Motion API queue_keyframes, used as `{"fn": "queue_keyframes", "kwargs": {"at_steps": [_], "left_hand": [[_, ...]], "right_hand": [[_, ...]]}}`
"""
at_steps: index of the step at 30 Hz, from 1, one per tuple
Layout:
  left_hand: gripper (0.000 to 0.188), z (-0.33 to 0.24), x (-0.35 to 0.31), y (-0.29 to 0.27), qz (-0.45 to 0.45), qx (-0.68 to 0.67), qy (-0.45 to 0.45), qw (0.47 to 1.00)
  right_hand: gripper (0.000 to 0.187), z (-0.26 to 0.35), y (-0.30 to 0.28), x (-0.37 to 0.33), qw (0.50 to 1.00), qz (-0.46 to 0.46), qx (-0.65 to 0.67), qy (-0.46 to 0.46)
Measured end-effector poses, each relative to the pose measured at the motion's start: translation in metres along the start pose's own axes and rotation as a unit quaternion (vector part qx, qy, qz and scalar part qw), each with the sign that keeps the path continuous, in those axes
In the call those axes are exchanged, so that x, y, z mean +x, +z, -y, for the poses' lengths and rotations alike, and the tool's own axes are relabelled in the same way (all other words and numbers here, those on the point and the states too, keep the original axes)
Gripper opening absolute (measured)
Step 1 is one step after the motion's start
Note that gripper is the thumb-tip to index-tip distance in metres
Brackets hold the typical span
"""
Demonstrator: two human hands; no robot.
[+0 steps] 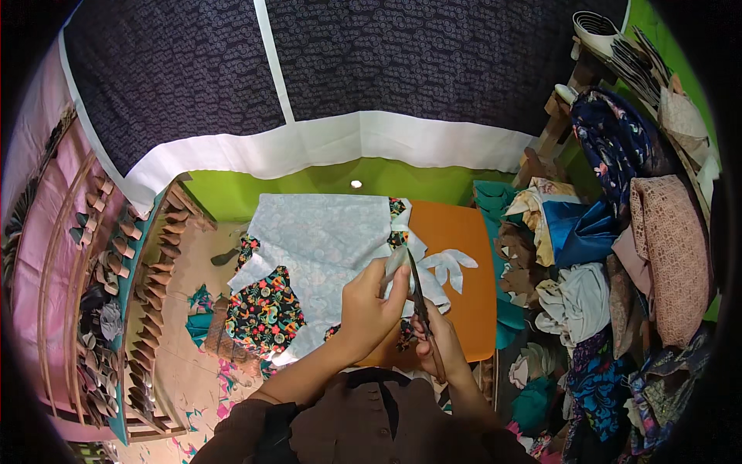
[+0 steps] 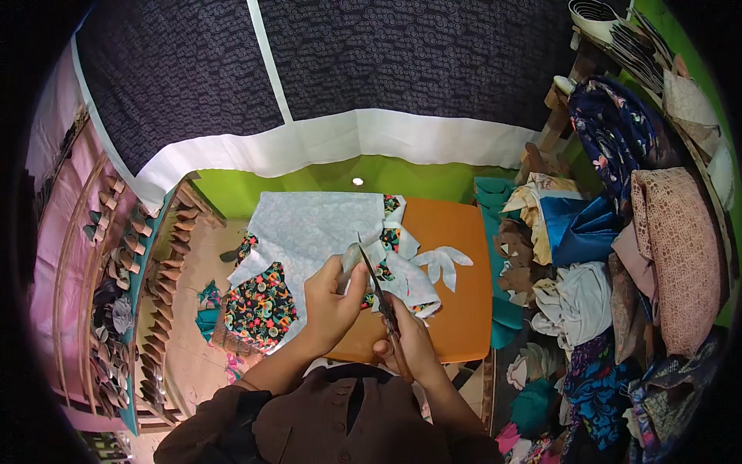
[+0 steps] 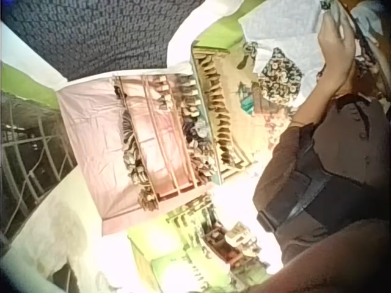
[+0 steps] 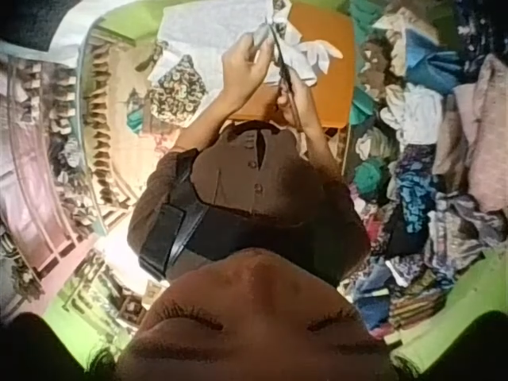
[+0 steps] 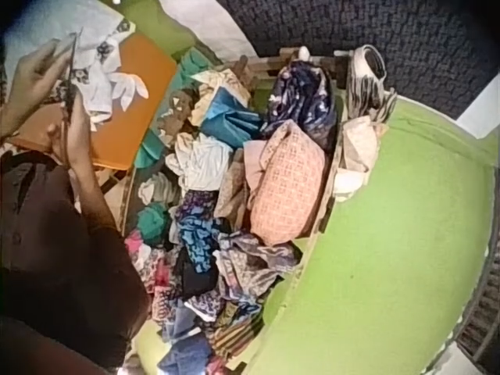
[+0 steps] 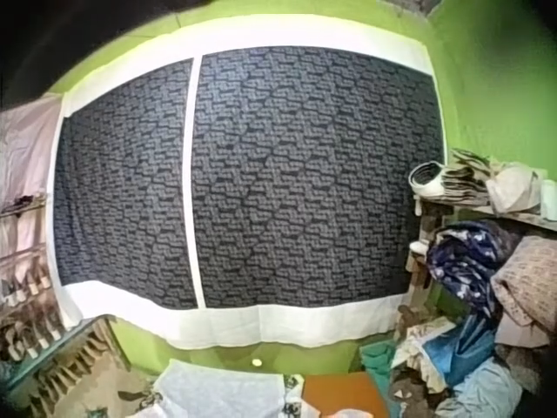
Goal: Cut pieces of floral patterned fabric using scissors.
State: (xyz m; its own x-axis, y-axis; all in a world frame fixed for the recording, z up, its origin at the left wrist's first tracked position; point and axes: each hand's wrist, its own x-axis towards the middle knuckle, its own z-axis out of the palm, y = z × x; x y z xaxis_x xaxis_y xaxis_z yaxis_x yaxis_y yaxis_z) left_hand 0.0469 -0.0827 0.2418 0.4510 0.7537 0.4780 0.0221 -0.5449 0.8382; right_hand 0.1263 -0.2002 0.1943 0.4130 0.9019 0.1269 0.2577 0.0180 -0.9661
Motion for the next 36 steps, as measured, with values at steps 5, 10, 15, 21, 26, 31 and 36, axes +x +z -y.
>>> {"fn": "queue_keyframes", "kwargs": {"at_steps": [5, 10, 15, 21, 26, 31, 36], "left_hand": [[0.013, 0.000, -0.001, 0.002, 0.013, 0.005, -0.004, 1.000], [0.013, -0.002, -0.001, 0.002, 0.008, -0.002, -0.016, 1.000], [0.013, 0.004, -0.002, 0.002, 0.001, -0.025, -0.040, 0.999], [0.016, 0.007, 0.000, -0.001, 0.006, -0.025, -0.072, 0.997], [0.015, 0.009, 0.004, -0.006, 0.029, -0.106, -0.094, 0.990], [0.016, 0.020, 0.003, -0.008, 0.055, -0.121, -0.159, 0.978], [0.015, 0.011, 0.005, -0.010, 0.058, -0.053, -0.118, 0.990]], "right_hand": [[0.091, 0.004, -0.001, 0.000, 0.998, 0.011, 0.033, 0.057], [0.088, 0.005, 0.002, 0.001, 0.996, 0.008, 0.077, 0.040], [0.084, 0.003, 0.005, 0.002, 0.995, 0.021, 0.092, 0.042], [0.077, 0.005, 0.009, 0.003, 0.993, 0.013, 0.106, 0.047], [0.075, 0.004, 0.009, 0.004, 0.995, -0.005, 0.092, 0.035], [0.093, 0.001, 0.009, 0.005, 0.995, 0.018, 0.079, 0.066], [0.091, 0.004, 0.009, 0.008, 0.994, 0.013, 0.092, 0.061]]}}
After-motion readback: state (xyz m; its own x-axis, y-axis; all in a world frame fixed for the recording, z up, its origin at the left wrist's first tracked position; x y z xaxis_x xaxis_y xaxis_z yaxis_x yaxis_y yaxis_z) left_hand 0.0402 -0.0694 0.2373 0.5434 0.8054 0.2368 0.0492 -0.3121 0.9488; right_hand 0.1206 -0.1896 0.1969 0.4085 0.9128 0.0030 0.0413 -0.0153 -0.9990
